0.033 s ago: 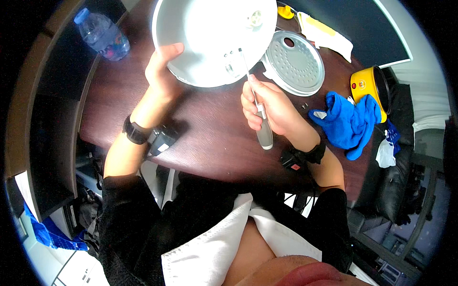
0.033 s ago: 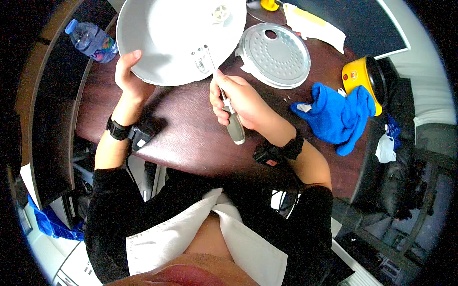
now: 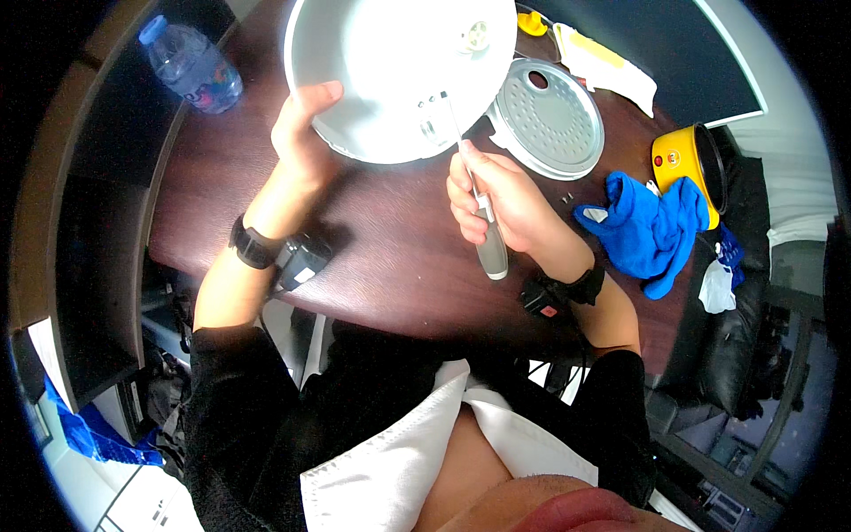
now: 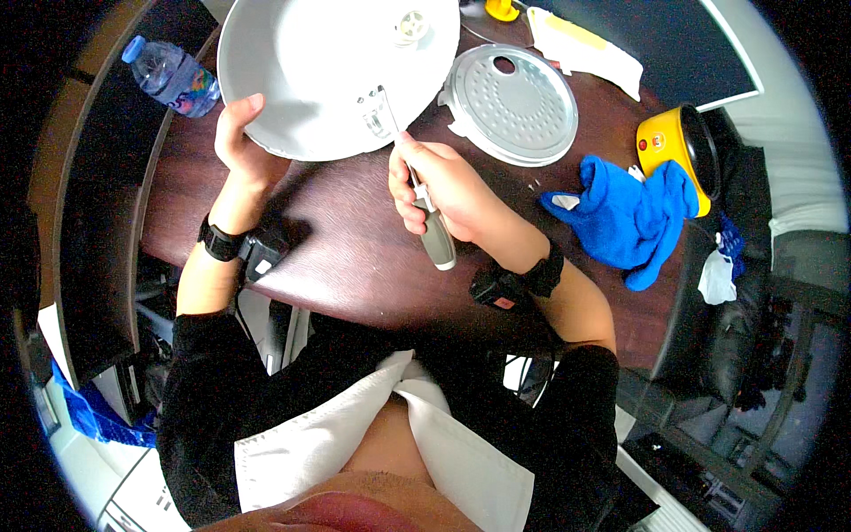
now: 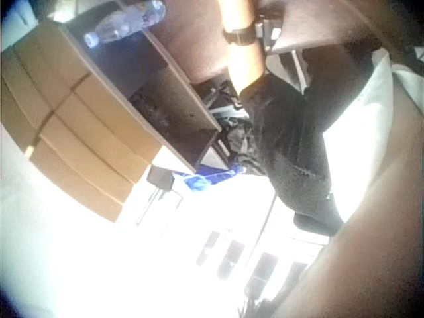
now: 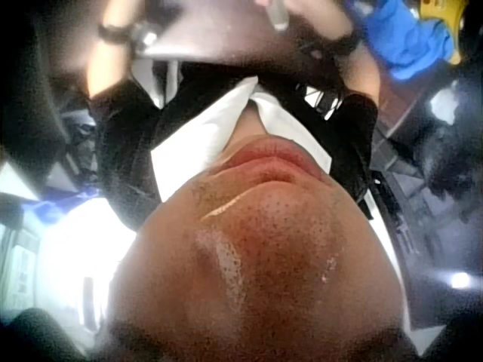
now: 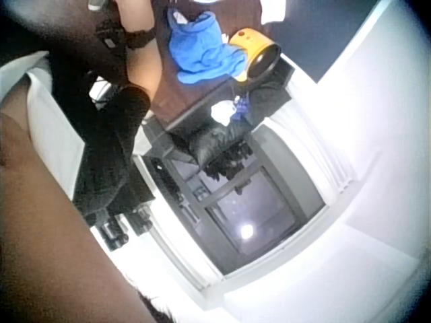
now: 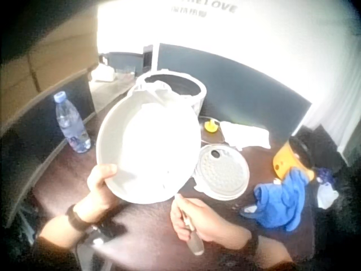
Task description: The person wipes the inside of a white plastic appliance lid with a blue cloth, then uses a screwdriver to loosen and remove screws from the lid. The person continues to unscrew fasteners and place them on the table while holding the lid.
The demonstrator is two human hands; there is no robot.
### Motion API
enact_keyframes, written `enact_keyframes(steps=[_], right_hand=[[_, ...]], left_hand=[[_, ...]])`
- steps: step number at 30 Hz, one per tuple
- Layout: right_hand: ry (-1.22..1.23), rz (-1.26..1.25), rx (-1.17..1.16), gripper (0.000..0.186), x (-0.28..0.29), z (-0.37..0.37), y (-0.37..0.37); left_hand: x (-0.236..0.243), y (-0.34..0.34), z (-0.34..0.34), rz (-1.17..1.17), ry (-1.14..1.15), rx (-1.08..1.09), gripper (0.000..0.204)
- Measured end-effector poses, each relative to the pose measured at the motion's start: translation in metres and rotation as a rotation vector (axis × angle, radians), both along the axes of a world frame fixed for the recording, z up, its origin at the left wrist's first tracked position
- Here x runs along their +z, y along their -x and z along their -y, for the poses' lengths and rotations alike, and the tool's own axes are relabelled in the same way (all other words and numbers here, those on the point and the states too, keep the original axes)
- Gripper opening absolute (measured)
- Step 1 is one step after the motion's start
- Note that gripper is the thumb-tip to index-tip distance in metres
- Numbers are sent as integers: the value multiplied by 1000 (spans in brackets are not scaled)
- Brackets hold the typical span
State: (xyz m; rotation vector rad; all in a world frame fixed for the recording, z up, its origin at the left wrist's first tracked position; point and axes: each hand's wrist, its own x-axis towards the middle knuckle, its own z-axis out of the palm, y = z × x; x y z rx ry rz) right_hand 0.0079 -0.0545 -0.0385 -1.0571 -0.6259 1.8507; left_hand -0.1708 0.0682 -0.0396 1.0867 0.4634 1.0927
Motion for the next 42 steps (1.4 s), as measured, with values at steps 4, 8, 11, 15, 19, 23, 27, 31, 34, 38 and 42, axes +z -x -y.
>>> enact_keyframes(steps=[4, 8, 11, 15, 19, 23, 27, 31, 34, 38, 42], right_hand=[[23, 17, 27, 40, -1, -1, 2], [56, -37, 40, 40, -4, -1, 2], [109, -121, 33, 39, -2, -2, 2], [195, -316, 64, 39, -4, -5, -1], [196, -348, 95, 39, -5, -9, -4], [167, -213, 86, 40, -6, -10, -2], [119, 44, 79, 39, -1, -11, -2], [73, 199, 63, 39, 9, -10, 0], [43, 308, 45, 39, 10, -9, 4], [-52, 713, 11, 41, -1, -12, 5], [-710, 1418, -168, 35, -25, -16, -2]], left_hand=[[2, -1, 1, 48, -3, -30, 58], [-1, 2, -1, -10, -26, -57, 65], [-2, 1, 2, -64, -58, -60, 69], [-12, -2, 3, 35, -110, -71, 63], [-18, -1, 2, 36, -156, -128, 68], [-21, -4, 4, 79, -141, -150, 69], [-16, -6, 8, 86, -133, -75, 70], [-9, -9, 12, 64, -78, 27, 71], [-8, -7, 11, 46, -79, 7, 72], [-9, -5, 11, 25, -91, -21, 73], [-10, -1, 9, -6, -108, -62, 75]])
